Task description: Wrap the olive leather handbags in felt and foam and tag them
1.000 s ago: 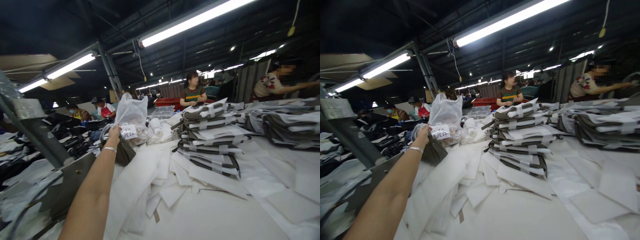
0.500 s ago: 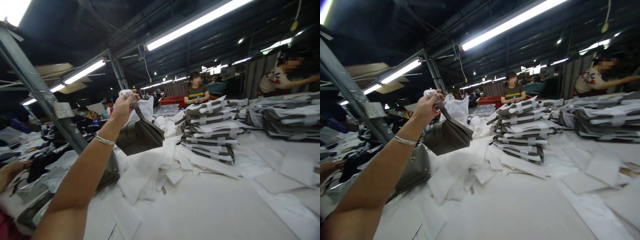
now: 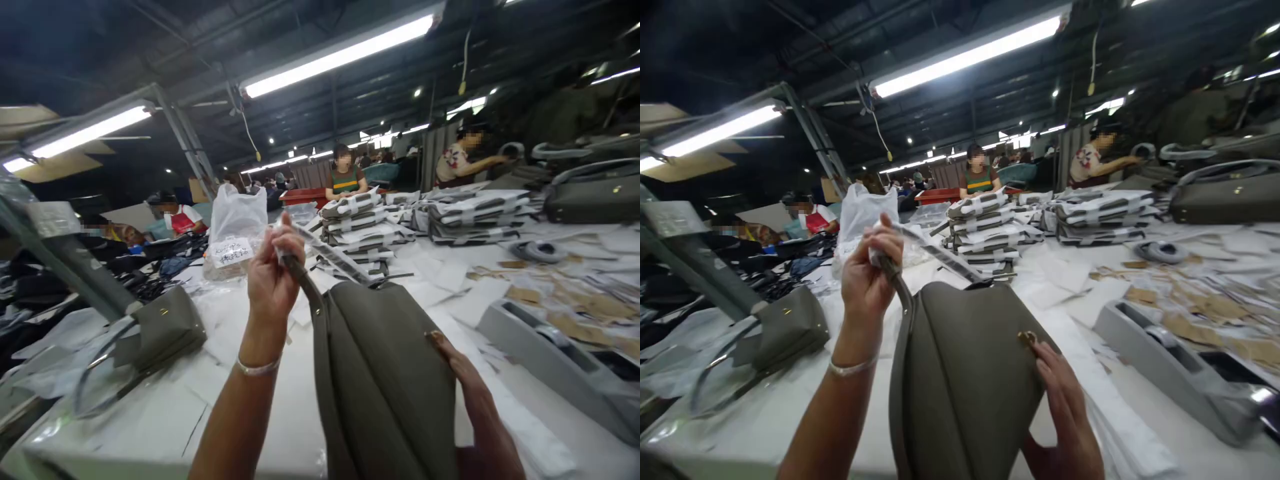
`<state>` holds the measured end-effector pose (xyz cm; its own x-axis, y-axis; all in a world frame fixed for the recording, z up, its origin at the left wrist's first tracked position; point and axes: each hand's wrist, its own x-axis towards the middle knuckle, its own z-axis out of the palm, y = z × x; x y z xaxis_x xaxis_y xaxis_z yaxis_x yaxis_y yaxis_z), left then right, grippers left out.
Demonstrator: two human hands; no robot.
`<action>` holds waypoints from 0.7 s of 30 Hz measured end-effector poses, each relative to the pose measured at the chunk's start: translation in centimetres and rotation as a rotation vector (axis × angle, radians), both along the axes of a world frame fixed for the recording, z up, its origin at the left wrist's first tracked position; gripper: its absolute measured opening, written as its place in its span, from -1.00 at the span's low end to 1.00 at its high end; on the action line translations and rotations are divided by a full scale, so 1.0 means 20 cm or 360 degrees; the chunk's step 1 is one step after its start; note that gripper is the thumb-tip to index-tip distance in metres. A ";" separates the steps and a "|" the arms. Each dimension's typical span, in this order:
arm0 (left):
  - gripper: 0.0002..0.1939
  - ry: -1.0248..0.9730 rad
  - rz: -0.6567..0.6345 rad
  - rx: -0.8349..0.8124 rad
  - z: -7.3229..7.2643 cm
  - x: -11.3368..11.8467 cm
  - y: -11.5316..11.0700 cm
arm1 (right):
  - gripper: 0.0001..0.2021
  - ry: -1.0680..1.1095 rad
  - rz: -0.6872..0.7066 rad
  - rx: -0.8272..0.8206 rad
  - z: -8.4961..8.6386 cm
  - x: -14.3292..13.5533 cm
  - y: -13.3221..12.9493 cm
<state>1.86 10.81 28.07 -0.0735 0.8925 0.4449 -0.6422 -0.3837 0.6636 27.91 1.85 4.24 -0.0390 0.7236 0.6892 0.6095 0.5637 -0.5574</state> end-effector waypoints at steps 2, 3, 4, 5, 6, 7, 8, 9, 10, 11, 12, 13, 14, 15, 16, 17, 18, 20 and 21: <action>-0.70 0.0264 0.0264 -0.0326 -0.22 -0.02 0.04 | -0.21 -0.0201 -0.0037 0.0243 0.02 0.05 -0.05; -0.67 0.0554 0.0412 -0.0532 -0.33 -0.03 0.06 | -0.27 -0.0330 -0.0016 0.0304 0.01 0.07 -0.07; -0.67 0.0684 0.0429 -0.0659 -0.45 -0.05 0.08 | -0.32 -0.0453 0.0026 0.0311 -0.01 0.08 -0.07; -0.66 0.0774 0.0439 -0.0750 -0.56 -0.08 0.10 | -0.36 -0.0540 0.0071 0.0276 -0.03 0.08 -0.07; -0.64 0.0875 0.0457 -0.0835 -0.66 -0.11 0.10 | -0.37 -0.0598 0.0108 0.0223 -0.06 0.09 -0.06; -0.62 0.0982 0.0489 -0.0910 -0.74 -0.15 0.08 | -0.37 -0.0622 0.0124 0.0175 -0.10 0.10 -0.05; -0.59 0.1083 0.0529 -0.0973 -0.82 -0.19 0.05 | -0.37 -0.0618 0.0118 0.0122 -0.13 0.10 -0.03; -0.56 0.1174 0.0566 -0.1020 -0.87 -0.24 0.00 | -0.37 -0.0580 0.0089 0.0065 -0.15 0.11 -0.01; -0.53 0.1250 0.0592 -0.1047 -0.92 -0.28 -0.06 | -0.38 -0.0518 0.0054 -0.0008 -0.17 0.12 0.02; -0.50 0.1310 0.0614 -0.1048 -0.96 -0.32 -0.14 | -0.38 -0.0443 0.0024 -0.0092 -0.18 0.13 0.06; -0.48 0.1365 0.0630 -0.1024 -1.00 -0.34 -0.22 | -0.39 -0.0362 0.0008 -0.0178 -0.19 0.13 0.11; -0.46 0.1420 0.0639 -0.0995 -1.05 -0.34 -0.31 | -0.40 -0.0283 0.0014 -0.0257 -0.18 0.13 0.15; -0.42 0.1478 0.0640 -0.0964 -1.09 -0.32 -0.39 | -0.40 -0.0212 0.0038 -0.0320 -0.18 0.12 0.19; -0.37 0.1559 0.0644 -0.0935 -1.13 -0.29 -0.46 | -0.41 -0.0153 0.0071 -0.0366 -0.17 0.11 0.23; -0.32 0.1588 0.0649 -0.0936 -1.17 -0.25 -0.53 | -0.42 -0.0107 0.0103 -0.0393 -0.16 0.10 0.25; -0.30 0.1573 0.0648 -0.0958 -1.21 -0.20 -0.58 | -0.44 -0.0077 0.0124 -0.0413 -0.16 0.09 0.25; -0.31 0.1534 0.0684 -0.0971 -1.25 -0.16 -0.61 | -0.45 -0.0067 0.0128 -0.0429 -0.16 0.08 0.23; -0.35 0.1441 0.0738 -0.0960 -1.29 -0.09 -0.63 | -0.46 -0.0109 0.0082 -0.0455 -0.18 0.09 0.14; -0.38 0.1421 0.0747 -0.0940 -1.29 -0.08 -0.62 | -0.47 -0.0152 0.0040 -0.0448 -0.19 0.11 0.07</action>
